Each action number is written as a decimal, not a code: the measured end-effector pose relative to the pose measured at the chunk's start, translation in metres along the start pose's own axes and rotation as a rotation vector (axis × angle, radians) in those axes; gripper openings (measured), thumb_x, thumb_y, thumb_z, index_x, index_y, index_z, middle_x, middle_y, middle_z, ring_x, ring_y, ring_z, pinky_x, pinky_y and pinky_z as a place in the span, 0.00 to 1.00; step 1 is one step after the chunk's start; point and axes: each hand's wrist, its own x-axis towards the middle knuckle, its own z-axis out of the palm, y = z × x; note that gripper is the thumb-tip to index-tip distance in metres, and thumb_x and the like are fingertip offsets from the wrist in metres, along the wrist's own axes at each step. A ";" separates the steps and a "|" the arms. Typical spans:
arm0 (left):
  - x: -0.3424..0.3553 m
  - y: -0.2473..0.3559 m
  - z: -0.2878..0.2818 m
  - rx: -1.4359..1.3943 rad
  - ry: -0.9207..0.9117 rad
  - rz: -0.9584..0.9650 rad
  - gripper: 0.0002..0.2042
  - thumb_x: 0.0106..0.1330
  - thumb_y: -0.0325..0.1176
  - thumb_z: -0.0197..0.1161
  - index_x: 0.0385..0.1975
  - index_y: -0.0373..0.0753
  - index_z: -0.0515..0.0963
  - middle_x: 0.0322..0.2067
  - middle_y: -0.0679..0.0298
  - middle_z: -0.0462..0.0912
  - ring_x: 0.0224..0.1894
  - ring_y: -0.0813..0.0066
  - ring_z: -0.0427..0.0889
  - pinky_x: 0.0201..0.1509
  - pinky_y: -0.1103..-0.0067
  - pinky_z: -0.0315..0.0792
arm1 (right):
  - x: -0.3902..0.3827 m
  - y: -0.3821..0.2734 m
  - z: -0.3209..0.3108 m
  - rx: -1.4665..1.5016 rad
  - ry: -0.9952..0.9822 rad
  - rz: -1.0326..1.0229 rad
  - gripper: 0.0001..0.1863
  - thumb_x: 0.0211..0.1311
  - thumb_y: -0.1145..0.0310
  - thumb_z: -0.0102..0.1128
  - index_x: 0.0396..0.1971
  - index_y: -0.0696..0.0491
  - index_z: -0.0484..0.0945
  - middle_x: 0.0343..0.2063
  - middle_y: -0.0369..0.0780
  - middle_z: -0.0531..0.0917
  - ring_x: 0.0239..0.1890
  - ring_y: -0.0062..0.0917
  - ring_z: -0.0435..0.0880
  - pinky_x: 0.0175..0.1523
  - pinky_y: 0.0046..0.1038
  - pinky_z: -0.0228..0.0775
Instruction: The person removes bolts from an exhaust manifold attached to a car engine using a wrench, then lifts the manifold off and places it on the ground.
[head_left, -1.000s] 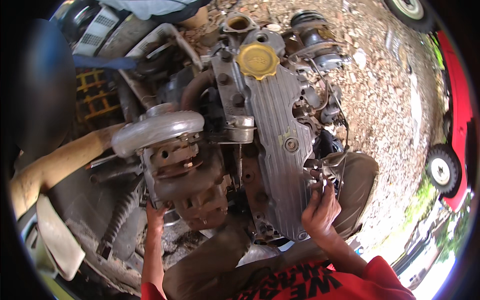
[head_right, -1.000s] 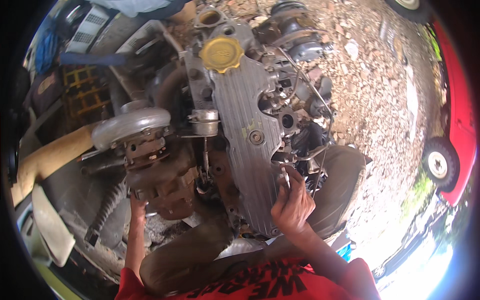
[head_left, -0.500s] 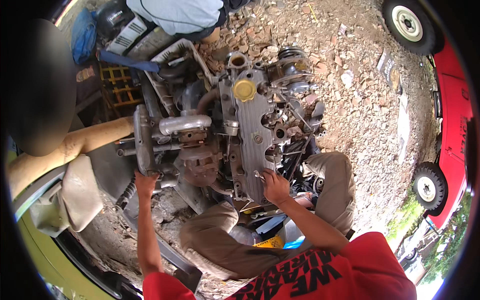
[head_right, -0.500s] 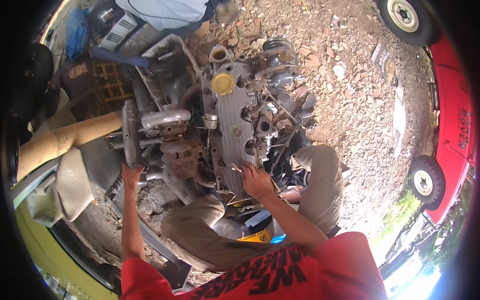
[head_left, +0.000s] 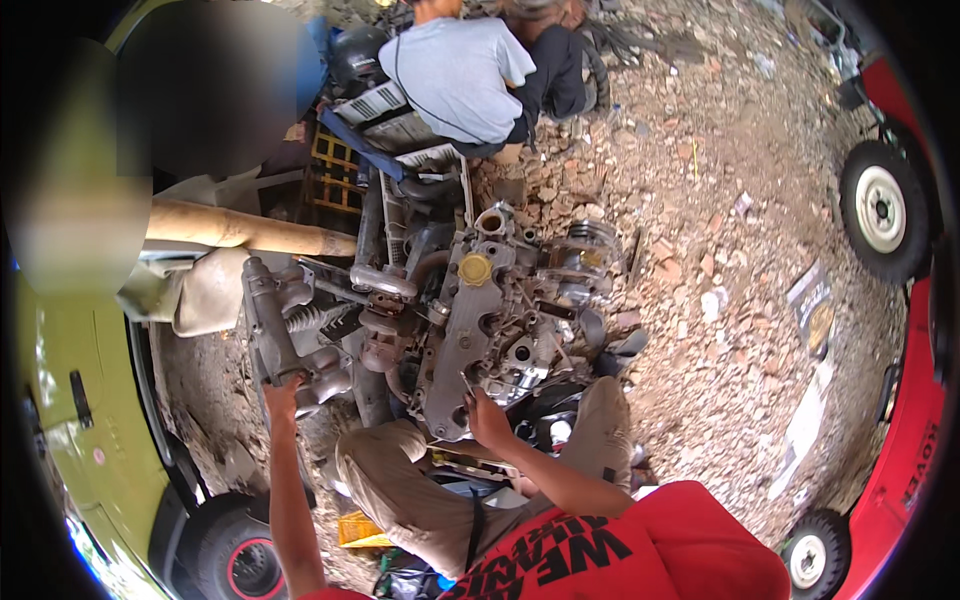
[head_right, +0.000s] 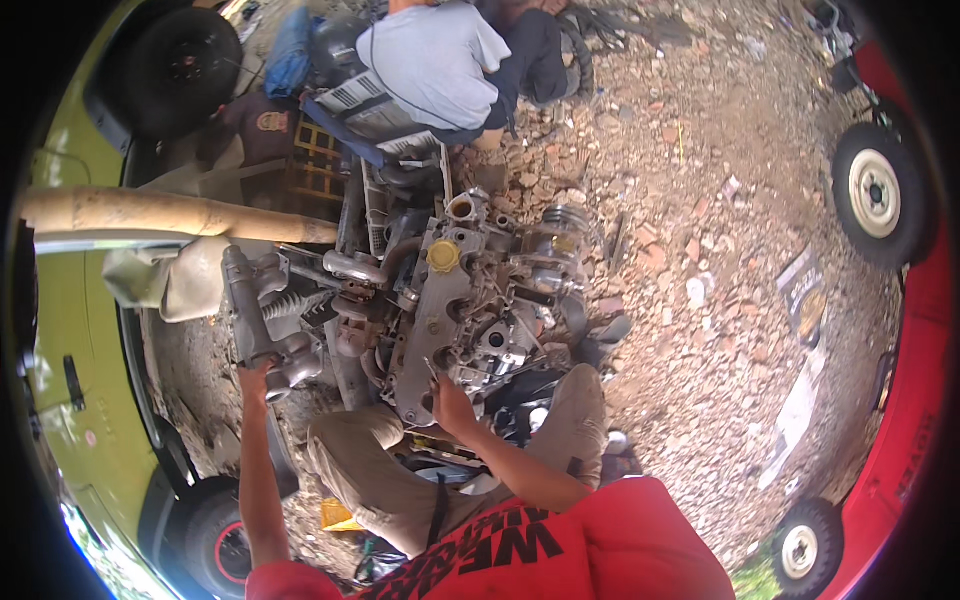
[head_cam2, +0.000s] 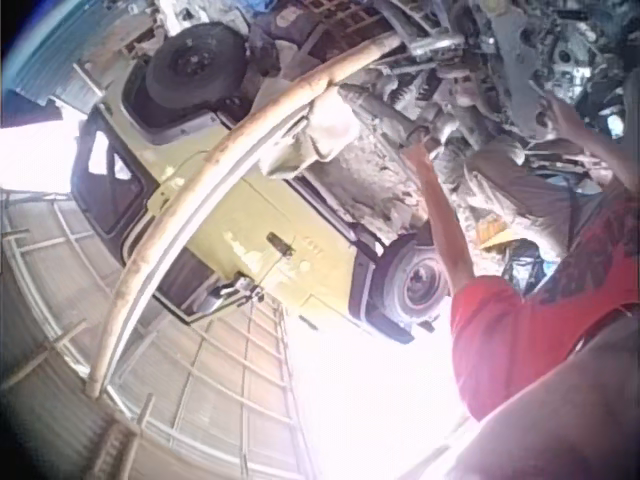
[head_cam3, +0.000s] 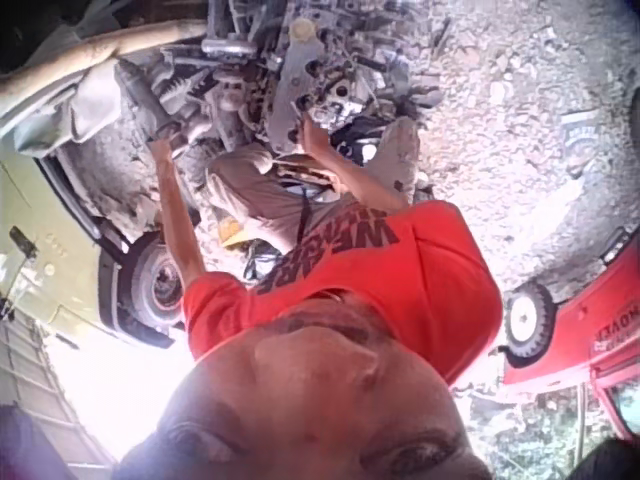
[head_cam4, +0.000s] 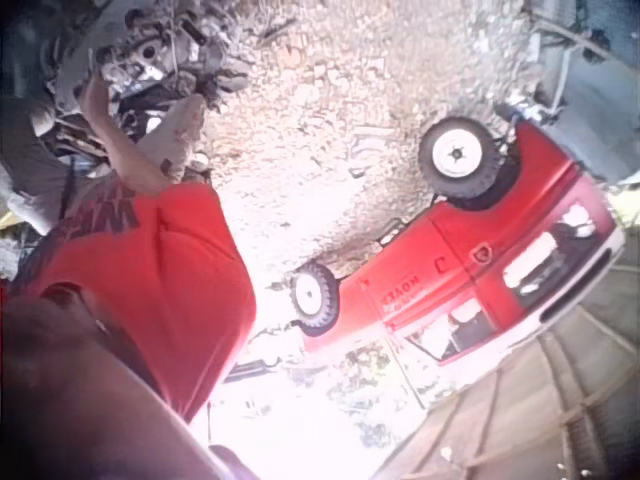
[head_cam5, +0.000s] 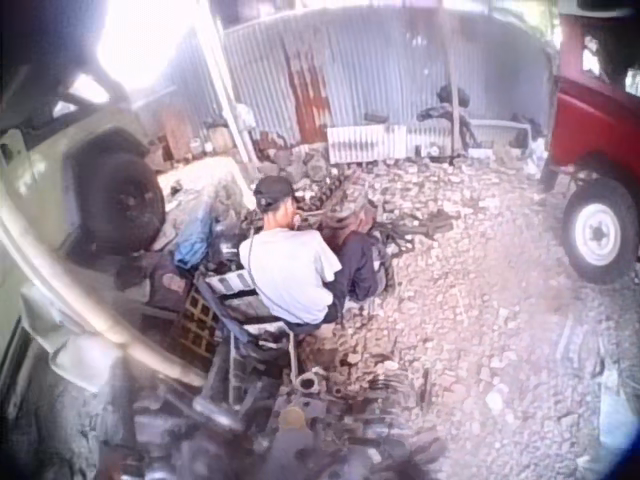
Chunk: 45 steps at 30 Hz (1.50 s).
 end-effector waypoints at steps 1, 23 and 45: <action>-0.037 0.029 -0.009 -0.057 -0.040 -0.063 0.45 0.46 0.38 0.79 0.62 0.23 0.62 0.51 0.47 0.78 0.51 0.55 0.79 0.58 0.67 0.72 | -0.006 -0.009 -0.043 -0.018 -0.049 -0.033 0.09 0.72 0.68 0.49 0.43 0.58 0.69 0.31 0.60 0.79 0.38 0.59 0.78 0.40 0.52 0.67; -0.499 0.232 -0.066 -1.192 -0.168 -0.086 0.32 0.52 0.31 0.67 0.60 0.30 0.67 0.45 0.54 0.82 0.44 0.65 0.83 0.52 0.71 0.76 | -0.089 -0.293 -0.262 0.415 -0.848 -0.018 0.27 0.70 0.40 0.53 0.33 0.53 0.77 0.20 0.27 0.73 0.20 0.08 0.68 0.24 0.16 0.58; -0.981 0.264 0.194 -1.685 0.016 -0.379 0.44 0.54 0.38 0.75 0.67 0.34 0.55 0.54 0.52 0.76 0.56 0.62 0.78 0.63 0.67 0.71 | -0.306 -0.070 -0.602 -0.131 -1.034 -0.085 0.36 0.56 0.49 0.72 0.52 0.63 0.74 0.40 0.40 0.83 0.41 0.23 0.81 0.49 0.28 0.74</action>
